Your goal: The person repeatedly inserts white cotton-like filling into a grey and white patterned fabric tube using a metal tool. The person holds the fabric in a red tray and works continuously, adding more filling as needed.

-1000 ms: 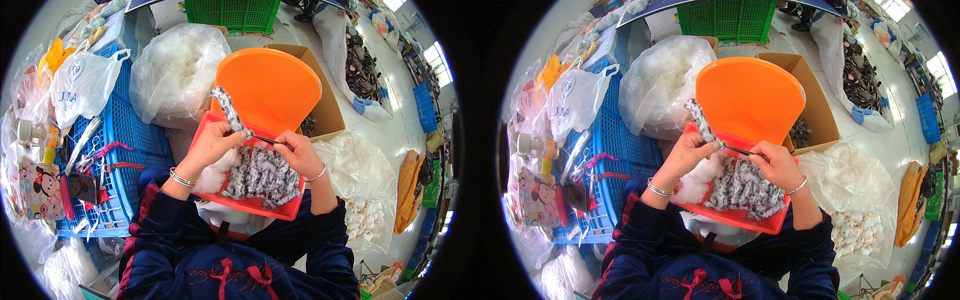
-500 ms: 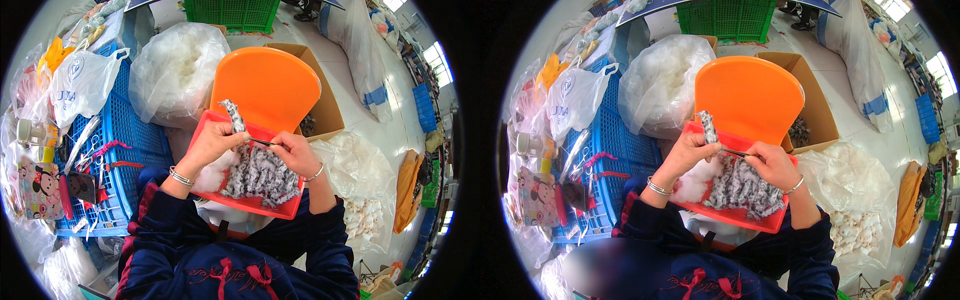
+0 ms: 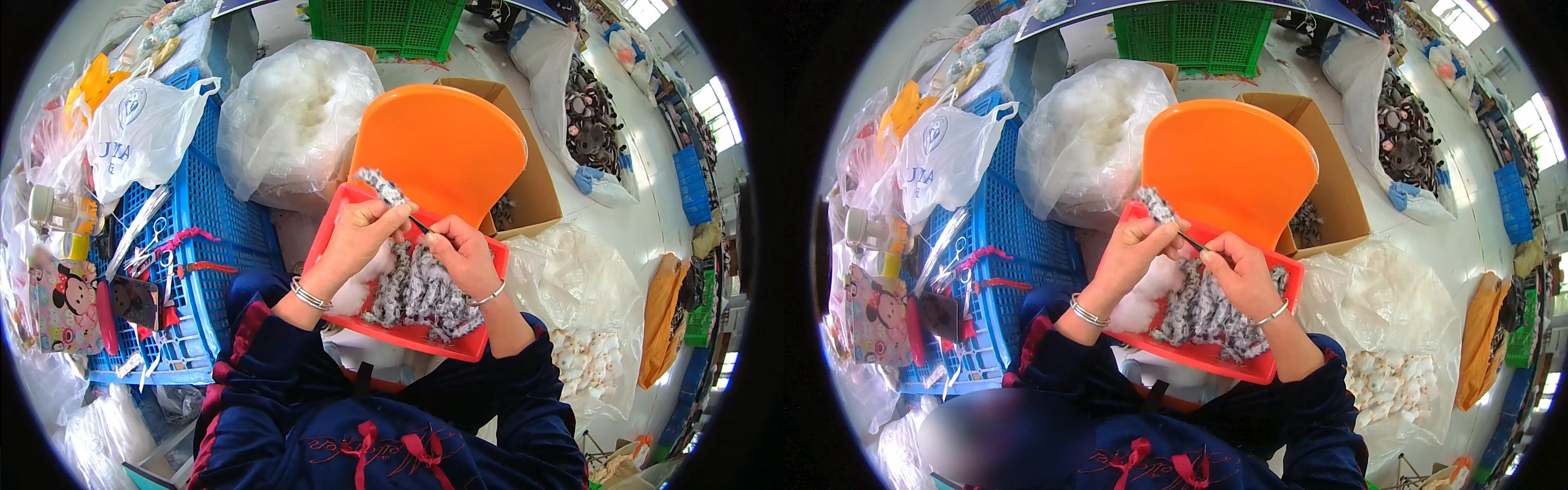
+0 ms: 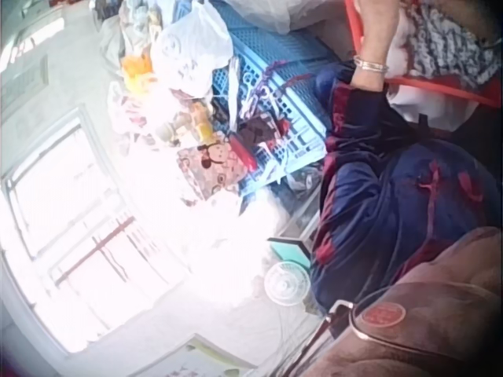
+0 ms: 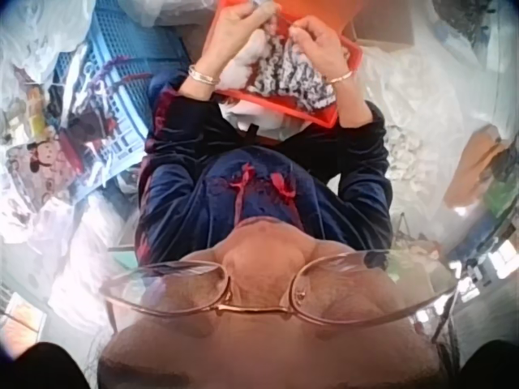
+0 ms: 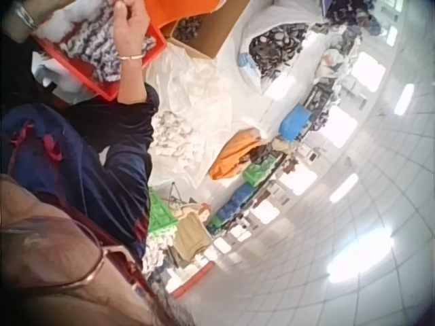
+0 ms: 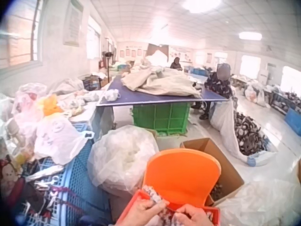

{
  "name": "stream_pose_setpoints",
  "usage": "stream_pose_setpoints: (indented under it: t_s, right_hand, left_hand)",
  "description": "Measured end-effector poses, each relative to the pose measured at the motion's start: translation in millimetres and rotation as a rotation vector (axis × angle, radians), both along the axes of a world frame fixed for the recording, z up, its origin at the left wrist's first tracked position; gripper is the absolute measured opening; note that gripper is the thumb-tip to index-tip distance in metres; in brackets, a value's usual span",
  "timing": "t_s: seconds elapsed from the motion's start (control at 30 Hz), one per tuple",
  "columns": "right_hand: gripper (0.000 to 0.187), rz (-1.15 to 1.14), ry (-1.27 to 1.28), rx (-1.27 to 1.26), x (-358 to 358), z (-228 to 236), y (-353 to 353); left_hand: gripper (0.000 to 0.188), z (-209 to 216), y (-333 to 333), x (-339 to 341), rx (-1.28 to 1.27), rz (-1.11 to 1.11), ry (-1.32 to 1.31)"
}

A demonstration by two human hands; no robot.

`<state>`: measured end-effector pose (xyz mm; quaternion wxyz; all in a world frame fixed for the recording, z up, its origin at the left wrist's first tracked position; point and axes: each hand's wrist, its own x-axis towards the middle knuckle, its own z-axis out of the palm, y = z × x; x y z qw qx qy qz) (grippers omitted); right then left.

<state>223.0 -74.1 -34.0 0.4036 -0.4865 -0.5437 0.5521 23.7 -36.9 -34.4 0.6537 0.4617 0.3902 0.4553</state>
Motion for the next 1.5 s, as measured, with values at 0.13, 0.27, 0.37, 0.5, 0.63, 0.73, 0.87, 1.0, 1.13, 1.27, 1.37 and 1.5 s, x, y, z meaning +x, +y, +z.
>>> stream_pose_setpoints:
  t_s: [0.13, 0.27, 0.37, 0.5, 0.63, 0.73, 0.87, 1.0, 1.13, 1.27, 1.37, 1.5]
  right_hand:
    - [0.011, 0.002, -0.039, 0.045, -7.1, 6.1, 1.8]
    - [0.007, 0.024, -0.087, 0.105, -12.1, 5.5, 0.8]
    - [0.008, -0.001, -0.028, 0.088, -14.4, -0.8, 0.5]
    - [0.008, -0.019, 0.084, 0.012, -19.3, -7.9, -1.3]
    - [0.009, -0.045, 0.084, 0.029, -19.1, -7.3, -3.7]
    - [0.008, -0.06, -0.026, 0.078, -17.6, 0.6, -2.5]
    - [0.007, -0.051, -0.095, 0.109, -15.7, 4.2, -2.6]
    - [0.007, -0.04, -0.106, 0.114, -11.7, 5.3, -3.6]
    - [0.007, -0.049, -0.148, 0.151, -6.8, -0.8, -3.5]
    - [0.007, -0.046, -0.158, 0.162, -5.3, 2.3, -3.9]
    - [0.007, -0.045, -0.198, 0.156, -4.0, 7.1, -4.5]
    - [0.007, -0.042, -0.222, 0.171, -2.1, 8.2, -4.9]
  left_hand:
    - [0.032, 4.3, -1.1, -5.2, -0.058, 0.016, -0.178]
    - [0.031, 5.8, -1.7, -6.5, -0.067, 0.053, -0.165]
    - [0.029, -1.4, -4.8, 1.8, -0.033, 0.125, -0.172]
    - [0.027, -11.8, -8.3, 11.4, -0.005, 0.179, -0.167]
    - [0.027, -7.4, -7.6, 11.3, -0.001, 0.158, -0.088]
    - [0.03, -4.7, -2.5, 3.4, -0.027, 0.07, -0.168]
    - [0.033, -0.2, 2.7, -7.2, -0.026, 0.031, -0.13]
    - [0.03, -11.4, 5.7, -10.8, -0.007, 0.083, -0.084]
    - [0.021, -5.9, 7.8, -15.3, -0.008, 0.046, -0.024]
    - [0.014, 10.6, 9.4, -19.7, 0.011, -0.023, 0.012]
    - [0.013, 10.3, 14.8, -27.0, 0.04, -0.071, 0.108]
    - [0.013, 12.6, 18.7, -33.1, 0.064, -0.113, 0.205]
